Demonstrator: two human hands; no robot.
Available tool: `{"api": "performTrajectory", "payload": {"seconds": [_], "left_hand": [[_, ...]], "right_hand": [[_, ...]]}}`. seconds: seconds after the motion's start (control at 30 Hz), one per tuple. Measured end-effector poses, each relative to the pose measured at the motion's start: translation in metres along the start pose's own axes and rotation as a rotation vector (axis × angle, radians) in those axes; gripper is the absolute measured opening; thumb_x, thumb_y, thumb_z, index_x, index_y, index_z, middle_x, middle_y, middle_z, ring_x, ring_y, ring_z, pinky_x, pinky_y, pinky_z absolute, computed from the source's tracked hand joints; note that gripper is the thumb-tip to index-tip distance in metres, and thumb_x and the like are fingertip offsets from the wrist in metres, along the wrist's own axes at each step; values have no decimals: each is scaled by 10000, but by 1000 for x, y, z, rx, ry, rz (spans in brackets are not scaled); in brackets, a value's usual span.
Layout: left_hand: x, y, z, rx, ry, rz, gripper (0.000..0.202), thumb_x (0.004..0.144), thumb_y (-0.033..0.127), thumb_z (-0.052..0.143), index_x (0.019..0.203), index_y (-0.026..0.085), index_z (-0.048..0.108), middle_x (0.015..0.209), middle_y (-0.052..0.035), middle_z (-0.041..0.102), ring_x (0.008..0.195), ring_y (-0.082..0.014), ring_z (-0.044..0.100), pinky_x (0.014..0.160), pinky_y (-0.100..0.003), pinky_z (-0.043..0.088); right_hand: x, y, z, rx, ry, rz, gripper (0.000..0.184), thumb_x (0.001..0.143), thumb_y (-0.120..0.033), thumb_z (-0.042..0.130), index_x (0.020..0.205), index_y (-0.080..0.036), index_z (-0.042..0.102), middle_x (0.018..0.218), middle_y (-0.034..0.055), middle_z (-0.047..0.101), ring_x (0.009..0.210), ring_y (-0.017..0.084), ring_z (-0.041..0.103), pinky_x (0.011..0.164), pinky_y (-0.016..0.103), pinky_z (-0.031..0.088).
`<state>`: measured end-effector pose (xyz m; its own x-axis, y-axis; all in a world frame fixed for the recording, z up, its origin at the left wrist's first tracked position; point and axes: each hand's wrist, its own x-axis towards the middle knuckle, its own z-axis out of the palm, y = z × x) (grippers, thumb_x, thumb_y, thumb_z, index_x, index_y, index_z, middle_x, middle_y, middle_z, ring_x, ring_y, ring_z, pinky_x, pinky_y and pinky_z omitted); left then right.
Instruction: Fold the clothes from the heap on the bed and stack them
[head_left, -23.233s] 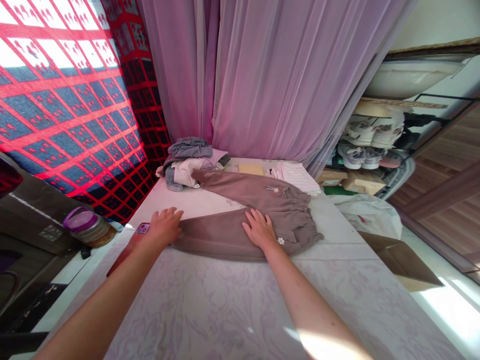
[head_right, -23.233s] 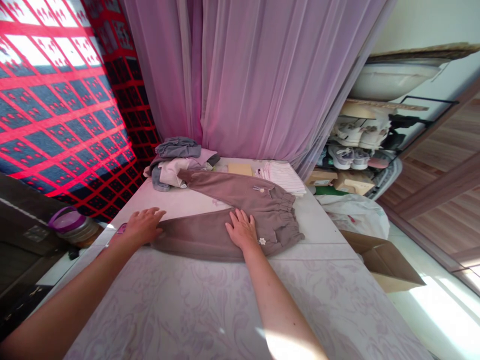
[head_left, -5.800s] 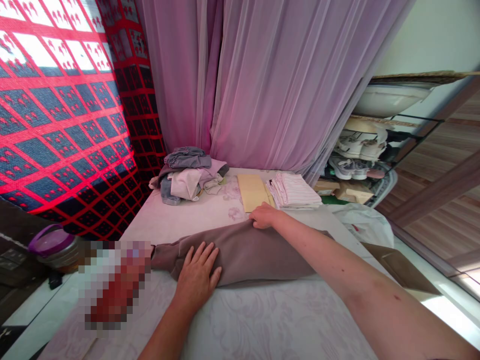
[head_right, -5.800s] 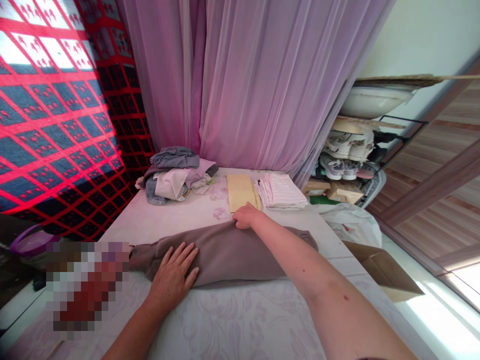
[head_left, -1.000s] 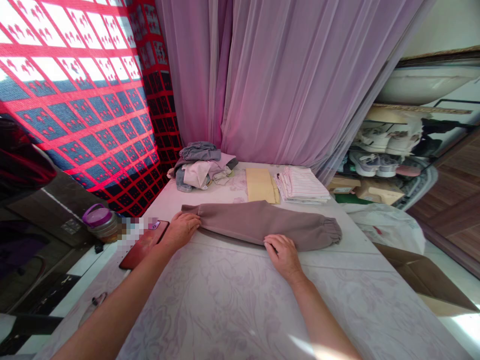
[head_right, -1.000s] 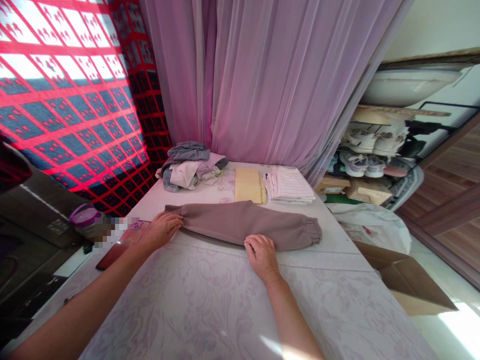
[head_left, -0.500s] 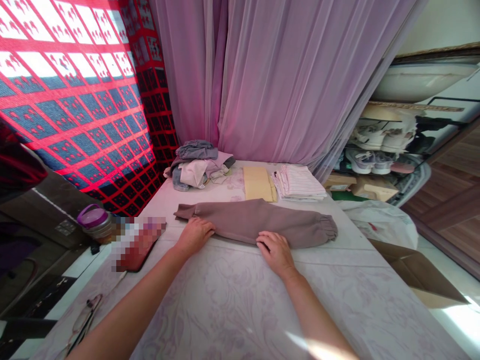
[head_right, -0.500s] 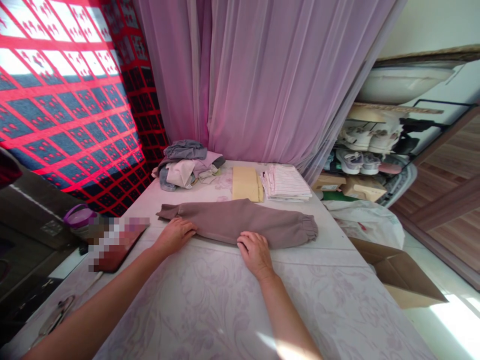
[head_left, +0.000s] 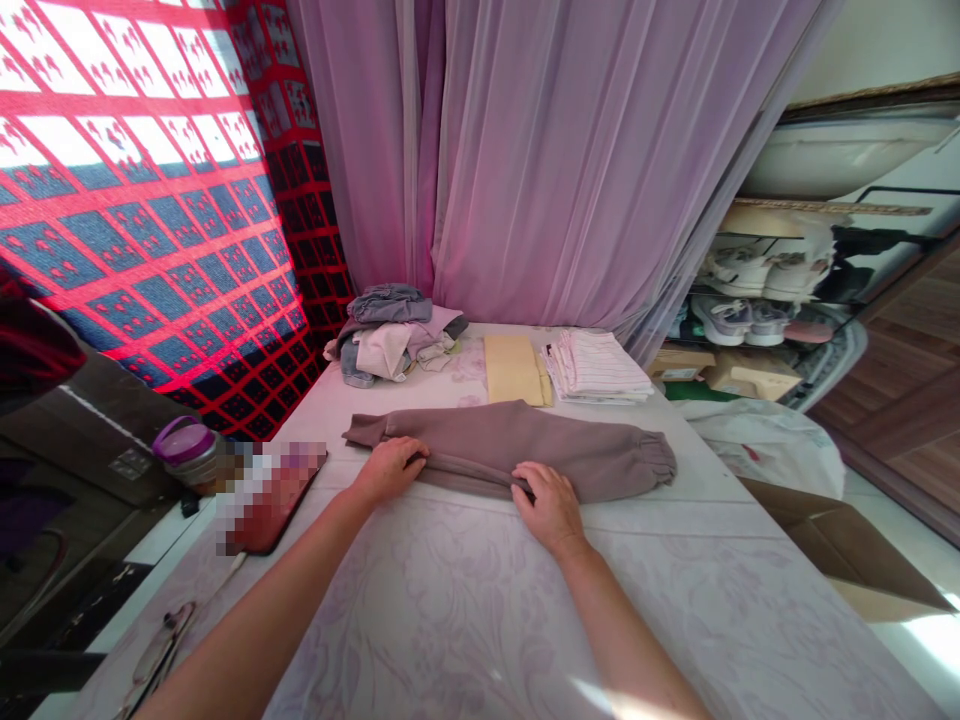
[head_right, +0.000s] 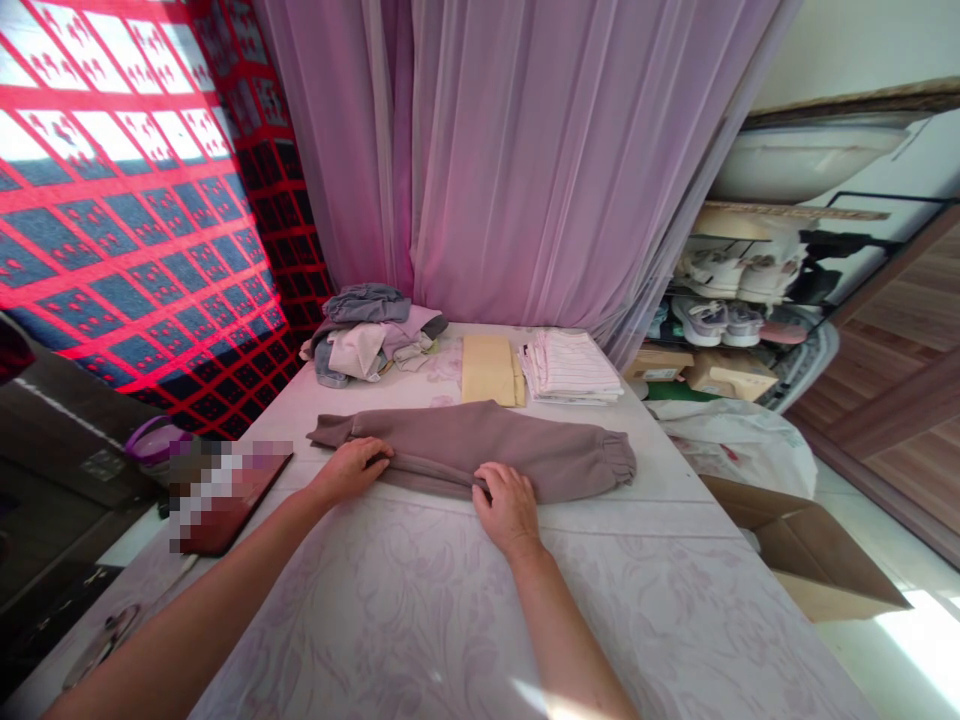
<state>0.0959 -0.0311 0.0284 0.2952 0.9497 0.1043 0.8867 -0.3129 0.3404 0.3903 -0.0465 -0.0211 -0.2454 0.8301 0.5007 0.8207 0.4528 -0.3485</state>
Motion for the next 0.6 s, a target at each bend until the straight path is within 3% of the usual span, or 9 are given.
{"api": "performTrajectory", "payload": {"seconds": [0.13,0.33,0.47,0.53,0.6], "left_hand": [[-1,1,-1,31,3,4,135,810,229,585,934,222,638,974,-29,698,936,-201,625,805,-302,450],[-3,5,3,97,56,29,106,862,228,526,829,204,625,855,-35,674,826,-186,609,743,-302,440],[-12,6,4,137,157,93,124,891,219,493,840,201,604,1016,-58,673,939,-203,599,835,-346,440],[-18,4,5,160,215,121,144,908,222,470,849,203,601,1104,-69,657,1010,-210,583,889,-362,425],[-25,2,6,183,208,114,164,918,227,453,844,205,597,1019,-68,674,970,-210,594,876,-362,430]], "right_hand": [[0,1,0,-11,27,-51,173,870,-247,536,899,-261,706,990,29,697,916,179,598,761,308,376],[-2,-3,-6,-4,156,-134,190,899,-259,538,896,-273,727,970,29,695,907,177,587,775,310,376],[-4,-6,-11,7,189,-153,192,902,-262,535,891,-266,726,954,35,684,902,176,575,778,310,374],[-5,-6,-13,13,174,-156,186,898,-259,540,886,-264,726,923,34,680,880,174,572,773,307,370],[-7,-7,-15,17,110,-155,192,896,-244,533,871,-262,723,885,31,678,846,168,569,758,302,364]]}}
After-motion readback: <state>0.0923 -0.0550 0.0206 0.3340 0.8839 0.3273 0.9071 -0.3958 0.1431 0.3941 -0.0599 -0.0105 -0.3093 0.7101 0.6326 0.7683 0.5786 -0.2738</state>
